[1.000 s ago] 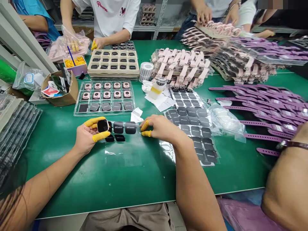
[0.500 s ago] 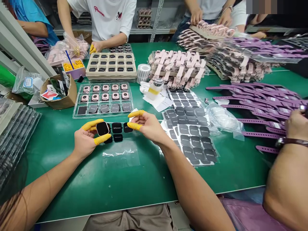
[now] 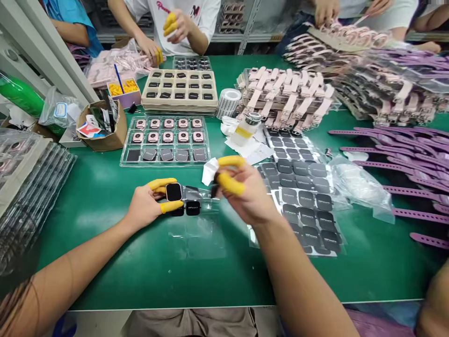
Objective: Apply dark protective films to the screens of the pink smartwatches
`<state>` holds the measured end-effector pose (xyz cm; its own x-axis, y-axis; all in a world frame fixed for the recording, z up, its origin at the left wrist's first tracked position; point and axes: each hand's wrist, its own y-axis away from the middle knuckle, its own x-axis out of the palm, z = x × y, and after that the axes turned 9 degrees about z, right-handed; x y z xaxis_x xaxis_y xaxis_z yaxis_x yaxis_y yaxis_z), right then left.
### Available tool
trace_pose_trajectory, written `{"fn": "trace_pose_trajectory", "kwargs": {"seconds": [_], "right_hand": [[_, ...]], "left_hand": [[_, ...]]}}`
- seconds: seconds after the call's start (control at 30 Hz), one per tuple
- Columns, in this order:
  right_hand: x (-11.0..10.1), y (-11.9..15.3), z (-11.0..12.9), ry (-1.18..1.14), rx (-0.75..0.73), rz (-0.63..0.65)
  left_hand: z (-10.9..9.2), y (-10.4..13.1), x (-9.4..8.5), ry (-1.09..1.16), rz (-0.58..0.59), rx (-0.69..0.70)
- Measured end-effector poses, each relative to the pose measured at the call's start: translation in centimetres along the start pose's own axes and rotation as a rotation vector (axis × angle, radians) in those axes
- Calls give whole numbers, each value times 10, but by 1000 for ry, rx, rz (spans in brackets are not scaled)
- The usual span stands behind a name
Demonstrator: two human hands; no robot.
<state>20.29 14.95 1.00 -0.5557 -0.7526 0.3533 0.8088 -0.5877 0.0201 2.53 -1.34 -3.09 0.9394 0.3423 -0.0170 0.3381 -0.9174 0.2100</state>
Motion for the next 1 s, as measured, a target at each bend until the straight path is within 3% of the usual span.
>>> {"fn": "trace_pose_trajectory", "kwargs": {"seconds": [0.13,0.23,0.5,1.0], "right_hand": [[28,-1,-31,137,259,-42],[32,-3,-47,121,350,-42],[27,0,-52,121,389,0],[22,-1,-57,129,376,15]], "left_hand": [[4,2,0,-107,95,33],[6,3,0,-200,92,50],[3,6,0,-368,108,73],[-3,8,0,-375,131,51]]}}
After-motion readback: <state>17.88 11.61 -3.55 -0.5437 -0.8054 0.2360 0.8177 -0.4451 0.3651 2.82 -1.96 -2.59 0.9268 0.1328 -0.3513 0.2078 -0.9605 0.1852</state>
